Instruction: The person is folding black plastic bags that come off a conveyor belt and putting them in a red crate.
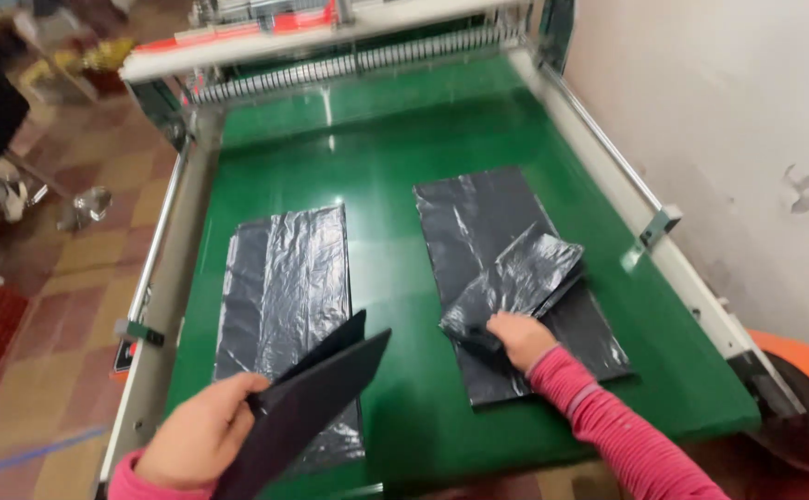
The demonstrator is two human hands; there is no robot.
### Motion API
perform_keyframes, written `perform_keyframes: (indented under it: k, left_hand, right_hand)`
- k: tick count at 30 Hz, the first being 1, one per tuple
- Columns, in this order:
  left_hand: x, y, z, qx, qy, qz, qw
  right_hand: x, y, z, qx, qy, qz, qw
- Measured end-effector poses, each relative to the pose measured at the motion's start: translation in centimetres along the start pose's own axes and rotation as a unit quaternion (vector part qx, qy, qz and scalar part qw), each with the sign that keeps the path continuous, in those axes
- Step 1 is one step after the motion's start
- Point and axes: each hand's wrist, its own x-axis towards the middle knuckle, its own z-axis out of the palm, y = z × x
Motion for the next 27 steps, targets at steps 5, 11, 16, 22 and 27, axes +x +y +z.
perform_keyframes:
  k: [5,11,16,22,27]
  left_hand:
    - [-0.7,0.9,-1.2,0.054,0.073,-0.025,0.996]
    - [2.1,7.3,-0.9,0.241,0.135,0.04,0.96]
    - [3.9,10.1,7.3,0.48,0.167,0.061,0.859]
    - [0.5,5.5,25.6,0.382,0.132,0.092,0.91]
    - [-2.8,5.1,29.7,0.225,0.081,0.06,0.969]
  right_hand:
    - [-7.8,-4.9,-0.6,0.085,-0.174,0.007,0.981]
    - [-6.2,-11.8,-6.6,0.043,-0.318,0.115,0.94]
    - [-0.2,-19.7,-5.5,0.069,-0.07,0.027,0.995]
    - [0.1,-21.3,3.0,0.097,-0.086,-0.078,0.988]
    - [-2.4,-20.0,6.0,0.155,-0.113,-0.143,0.971]
